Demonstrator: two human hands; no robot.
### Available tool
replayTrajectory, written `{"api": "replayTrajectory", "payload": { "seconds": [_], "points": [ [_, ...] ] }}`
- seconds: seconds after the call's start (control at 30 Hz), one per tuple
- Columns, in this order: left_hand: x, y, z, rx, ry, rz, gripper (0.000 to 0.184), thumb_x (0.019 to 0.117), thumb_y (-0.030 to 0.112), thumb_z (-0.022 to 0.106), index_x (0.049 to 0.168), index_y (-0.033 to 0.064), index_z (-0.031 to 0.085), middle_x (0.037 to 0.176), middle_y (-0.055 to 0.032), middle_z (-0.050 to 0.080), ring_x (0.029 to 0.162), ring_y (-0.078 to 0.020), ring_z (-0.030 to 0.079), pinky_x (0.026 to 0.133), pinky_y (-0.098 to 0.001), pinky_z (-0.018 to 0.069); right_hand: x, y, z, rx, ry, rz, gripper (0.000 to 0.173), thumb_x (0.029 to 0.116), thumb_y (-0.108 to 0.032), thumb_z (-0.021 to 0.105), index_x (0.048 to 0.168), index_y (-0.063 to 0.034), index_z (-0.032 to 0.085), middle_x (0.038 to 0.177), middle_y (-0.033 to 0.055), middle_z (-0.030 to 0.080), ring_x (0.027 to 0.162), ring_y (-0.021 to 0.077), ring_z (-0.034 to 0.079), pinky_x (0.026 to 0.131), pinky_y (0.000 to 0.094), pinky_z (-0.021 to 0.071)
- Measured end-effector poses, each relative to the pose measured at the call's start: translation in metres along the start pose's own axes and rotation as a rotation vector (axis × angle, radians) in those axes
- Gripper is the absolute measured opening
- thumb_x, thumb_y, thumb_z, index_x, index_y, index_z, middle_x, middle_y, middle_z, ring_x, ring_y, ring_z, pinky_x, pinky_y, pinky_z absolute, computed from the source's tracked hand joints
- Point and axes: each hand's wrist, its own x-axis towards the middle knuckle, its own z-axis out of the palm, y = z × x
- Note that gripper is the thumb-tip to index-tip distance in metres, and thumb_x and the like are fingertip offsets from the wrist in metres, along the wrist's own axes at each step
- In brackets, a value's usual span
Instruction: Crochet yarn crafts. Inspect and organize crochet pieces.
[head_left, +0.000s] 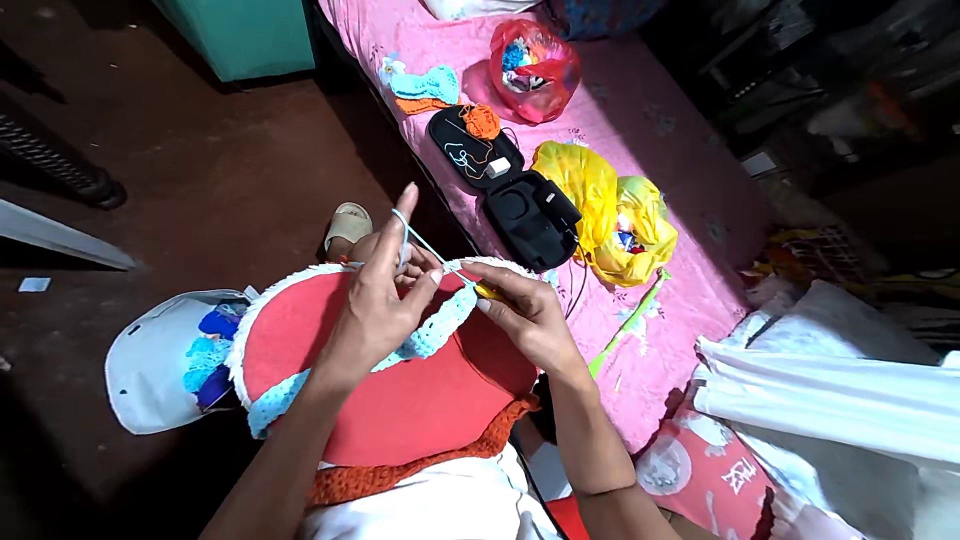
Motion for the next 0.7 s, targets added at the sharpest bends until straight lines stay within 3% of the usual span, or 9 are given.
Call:
{"api": "replayTrajectory", "payload": {
  "seconds": [0.07,0.13,0.2,0.27,0.37,0.47,0.6,0.7],
  "points": [
    [0.002,0.000,-0.003,-0.207,-0.021,-0.176,0.081,0.0952,0.001,0.060,0.163,0.0193,0.020,0.095,-0.0028,0.071,0.076,-0.0087,0.070,0.072,-0.0228,0.0598,0.000,-0.002,-0.001,0.172,-0.019,0.001,0.037,0.0947,0.005,0.058,0.130,0.0021,0.066,0.109,0.0064,0.073,0.083,0.0015,0.065,0.074,0.0183,0.0548],
    [0.001,0.002,-0.004,-0.382,-0.029,-0.263,0.073,0.0962,0.000,0.056,0.161,0.0161,0.026,0.092,-0.0048,0.071,0.077,-0.0118,0.071,0.074,-0.0249,0.0601,0.000,-0.003,-0.002,0.265,-0.022,0.003,0.038,0.0941,0.006,0.057,0.131,0.0034,0.064,0.104,0.0047,0.073,0.076,-0.0010,0.062,0.068,0.0160,0.0521],
    [-0.004,0.005,-0.005,-0.413,-0.058,-0.219,0.072,0.0943,0.008,0.061,0.160,0.0139,0.031,0.096,-0.0031,0.073,0.083,-0.0106,0.071,0.077,-0.0239,0.0594,0.001,-0.005,0.000,0.305,-0.007,0.014,0.038,0.0941,0.006,0.057,0.131,0.0027,0.064,0.101,0.0035,0.073,0.069,-0.0034,0.056,0.061,0.0135,0.0472],
    [-0.007,0.010,-0.005,-0.372,-0.090,-0.162,0.082,0.0898,0.021,0.069,0.161,0.0162,0.028,0.100,-0.0006,0.073,0.086,-0.0092,0.071,0.078,-0.0215,0.0588,0.002,-0.006,0.002,0.328,-0.003,0.029,0.038,0.0943,0.005,0.057,0.132,0.0018,0.064,0.101,0.0031,0.072,0.067,-0.0038,0.055,0.060,0.0131,0.0463],
    [-0.008,0.020,-0.002,-0.381,-0.074,-0.178,0.097,0.0819,0.007,0.074,0.163,0.0196,0.022,0.096,-0.0014,0.073,0.083,-0.0105,0.071,0.077,-0.0212,0.0597,0.003,-0.008,0.004,0.356,-0.011,0.042,0.038,0.0947,0.005,0.057,0.132,0.0007,0.065,0.101,0.0034,0.072,0.067,-0.0037,0.055,0.059,0.0132,0.0457],
    [-0.007,0.023,0.004,-0.464,-0.027,-0.257,0.100,0.0808,-0.011,0.067,0.163,0.0199,0.021,0.091,-0.0039,0.070,0.075,-0.0099,0.069,0.070,-0.0202,0.0592,0.004,-0.007,0.006,0.388,-0.009,0.041,0.039,0.0947,0.005,0.057,0.133,0.0009,0.064,0.101,0.0033,0.071,0.065,-0.0039,0.053,0.057,0.0129,0.0443],
    [-0.007,0.015,0.003,-0.684,-0.123,-0.360,0.086,0.0848,-0.010,0.057,0.161,0.0192,0.029,0.096,-0.0060,0.072,0.083,-0.0092,0.070,0.079,-0.0229,0.0590,0.004,-0.003,0.004,0.446,-0.013,0.044,0.040,0.0928,0.004,0.060,0.132,-0.0010,0.065,0.091,0.0014,0.071,0.062,-0.0039,0.052,0.055,0.0128,0.0431],
    [-0.008,0.012,0.002,-0.722,-0.150,-0.371,0.085,0.0856,-0.011,0.057,0.161,0.0182,0.031,0.097,-0.0060,0.073,0.086,-0.0093,0.071,0.082,-0.0233,0.0589,0.003,0.000,0.003,0.470,-0.027,0.028,0.039,0.0933,0.003,0.060,0.132,-0.0019,0.066,0.094,0.0018,0.071,0.063,-0.0035,0.053,0.055,0.0131,0.0432]
  ]
}}
